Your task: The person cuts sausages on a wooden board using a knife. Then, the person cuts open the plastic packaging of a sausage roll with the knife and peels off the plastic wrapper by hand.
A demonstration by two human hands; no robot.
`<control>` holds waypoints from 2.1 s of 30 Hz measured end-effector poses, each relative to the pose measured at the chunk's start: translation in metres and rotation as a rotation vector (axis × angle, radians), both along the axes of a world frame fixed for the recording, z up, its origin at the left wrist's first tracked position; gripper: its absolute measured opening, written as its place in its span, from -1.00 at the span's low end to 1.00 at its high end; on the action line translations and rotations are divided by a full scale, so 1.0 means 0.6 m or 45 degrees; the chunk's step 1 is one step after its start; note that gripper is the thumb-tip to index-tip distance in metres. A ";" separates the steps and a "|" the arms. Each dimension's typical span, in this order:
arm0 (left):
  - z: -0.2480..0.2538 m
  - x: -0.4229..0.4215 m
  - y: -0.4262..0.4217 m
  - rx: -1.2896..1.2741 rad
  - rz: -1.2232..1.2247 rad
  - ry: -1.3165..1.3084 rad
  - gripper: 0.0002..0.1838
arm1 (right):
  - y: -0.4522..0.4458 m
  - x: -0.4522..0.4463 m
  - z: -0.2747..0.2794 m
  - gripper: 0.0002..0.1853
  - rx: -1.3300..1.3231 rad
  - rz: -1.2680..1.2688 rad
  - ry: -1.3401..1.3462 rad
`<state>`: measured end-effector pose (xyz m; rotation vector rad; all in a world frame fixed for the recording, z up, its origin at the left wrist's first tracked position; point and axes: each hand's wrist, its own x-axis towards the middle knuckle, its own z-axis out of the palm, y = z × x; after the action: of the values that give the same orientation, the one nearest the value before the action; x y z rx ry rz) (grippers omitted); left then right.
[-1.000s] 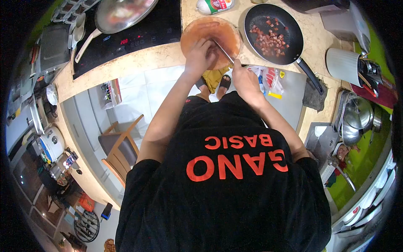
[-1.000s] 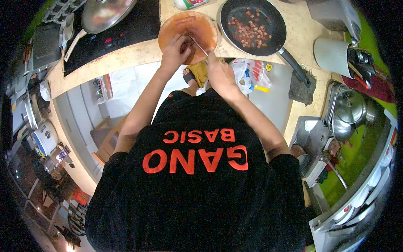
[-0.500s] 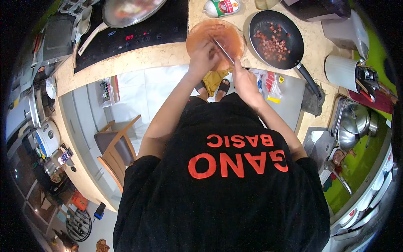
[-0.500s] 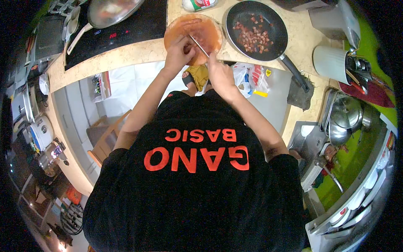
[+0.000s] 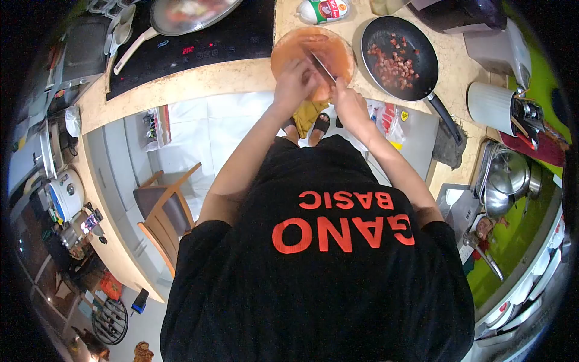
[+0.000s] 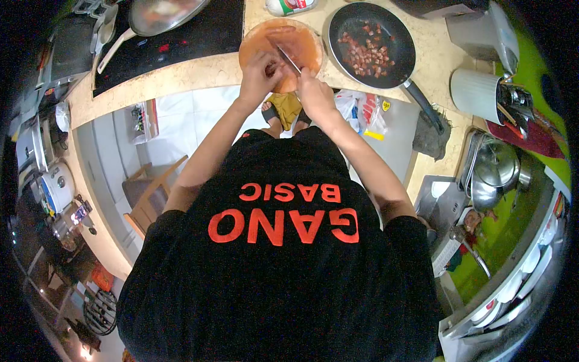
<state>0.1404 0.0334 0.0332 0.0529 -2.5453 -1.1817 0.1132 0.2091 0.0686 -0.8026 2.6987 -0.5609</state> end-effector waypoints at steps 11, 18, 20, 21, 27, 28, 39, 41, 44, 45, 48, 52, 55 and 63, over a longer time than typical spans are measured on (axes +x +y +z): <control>0.001 0.013 -0.008 0.063 -0.018 -0.015 -0.82 | 0.012 0.031 0.026 -0.86 0.095 0.051 0.009; 0.003 0.014 -0.003 0.054 0.052 0.051 -0.81 | -0.032 0.031 -0.012 -0.84 0.119 0.016 0.081; -0.005 0.018 -0.004 -0.017 0.017 0.122 -0.80 | -0.028 0.013 -0.010 -0.85 0.017 -0.043 0.024; 0.001 0.022 -0.001 -0.018 0.017 0.126 -0.80 | -0.025 0.008 -0.005 -0.84 -0.079 -0.099 -0.039; 0.007 0.040 -0.007 0.148 0.112 0.016 -0.79 | -0.003 0.039 0.033 -0.80 -0.011 0.009 -0.040; 0.006 0.038 -0.011 0.104 0.082 0.018 -0.79 | -0.005 0.041 0.035 -0.80 0.023 0.049 -0.022; 0.006 0.035 -0.015 0.111 0.034 -0.006 -0.83 | -0.019 0.045 -0.013 -0.75 0.144 0.105 0.040; 0.004 0.034 -0.016 0.101 0.035 -0.047 -0.83 | -0.024 0.026 -0.021 -0.77 0.087 0.109 0.087; 0.004 0.038 -0.014 0.160 0.036 -0.015 -0.82 | -0.014 0.011 -0.019 -0.75 -0.134 -0.016 -0.073; 0.009 0.035 -0.014 0.156 0.048 -0.003 -0.82 | -0.017 0.009 -0.012 -0.75 -0.138 -0.003 -0.063; 0.013 0.054 -0.013 0.226 0.115 0.044 -0.82 | -0.022 0.033 0.010 -0.76 -0.094 -0.055 -0.108; 0.005 0.052 -0.023 0.164 0.087 -0.015 -0.84 | -0.023 0.043 0.041 -0.82 0.004 0.027 -0.076; 0.004 0.051 -0.026 0.085 0.048 0.021 -0.84 | -0.022 0.047 0.031 -0.83 0.013 0.065 -0.055; 0.006 0.047 -0.024 0.039 0.069 -0.006 -0.83 | -0.033 0.048 -0.003 -0.84 0.194 0.100 -0.035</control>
<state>0.1684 0.0192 0.0368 0.1313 -2.5138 -1.2010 0.1422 0.1895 0.0670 -0.8488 2.6335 -0.3407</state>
